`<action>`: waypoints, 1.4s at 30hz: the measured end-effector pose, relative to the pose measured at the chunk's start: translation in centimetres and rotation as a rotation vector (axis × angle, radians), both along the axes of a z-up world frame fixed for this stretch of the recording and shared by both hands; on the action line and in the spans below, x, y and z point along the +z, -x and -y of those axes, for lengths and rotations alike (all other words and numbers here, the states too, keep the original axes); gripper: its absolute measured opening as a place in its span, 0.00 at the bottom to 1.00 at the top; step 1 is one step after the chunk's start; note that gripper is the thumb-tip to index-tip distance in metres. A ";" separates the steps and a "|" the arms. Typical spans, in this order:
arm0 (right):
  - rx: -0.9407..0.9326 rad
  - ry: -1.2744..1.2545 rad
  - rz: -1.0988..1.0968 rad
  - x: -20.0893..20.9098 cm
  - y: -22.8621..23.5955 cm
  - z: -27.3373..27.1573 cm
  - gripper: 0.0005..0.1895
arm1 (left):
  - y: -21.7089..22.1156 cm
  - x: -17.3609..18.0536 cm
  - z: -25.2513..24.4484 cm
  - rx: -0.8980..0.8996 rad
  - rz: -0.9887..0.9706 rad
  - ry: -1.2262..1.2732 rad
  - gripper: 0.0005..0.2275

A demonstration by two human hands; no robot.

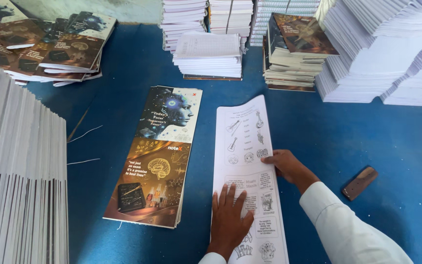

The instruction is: The person assembles notebooks by inserting loose sheets of paper into a printed cover. They open the cover, place the paper inside, and then press the spine to flatten it. The person repeats this process for multiple units, stacking the finished notebooks.

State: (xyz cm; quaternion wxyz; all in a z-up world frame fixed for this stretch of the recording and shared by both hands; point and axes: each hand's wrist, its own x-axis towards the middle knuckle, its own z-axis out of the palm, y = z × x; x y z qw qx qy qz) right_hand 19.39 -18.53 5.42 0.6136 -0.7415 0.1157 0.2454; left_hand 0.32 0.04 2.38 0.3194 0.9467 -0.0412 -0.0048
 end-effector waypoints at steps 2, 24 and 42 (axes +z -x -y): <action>-0.022 0.048 0.014 1.3 -0.3 -0.8 0.22 | 0.0 -0.6 -0.1 0.021 0.109 0.058 0.25; 0.353 0.477 1.194 22.2 2.2 2.0 0.15 | -4.5 4.1 -4.3 0.421 -0.467 1.763 0.36; 0.295 1.104 1.223 4.1 12.3 8.8 0.16 | -4.7 -0.7 -4.9 0.176 -0.716 1.331 0.27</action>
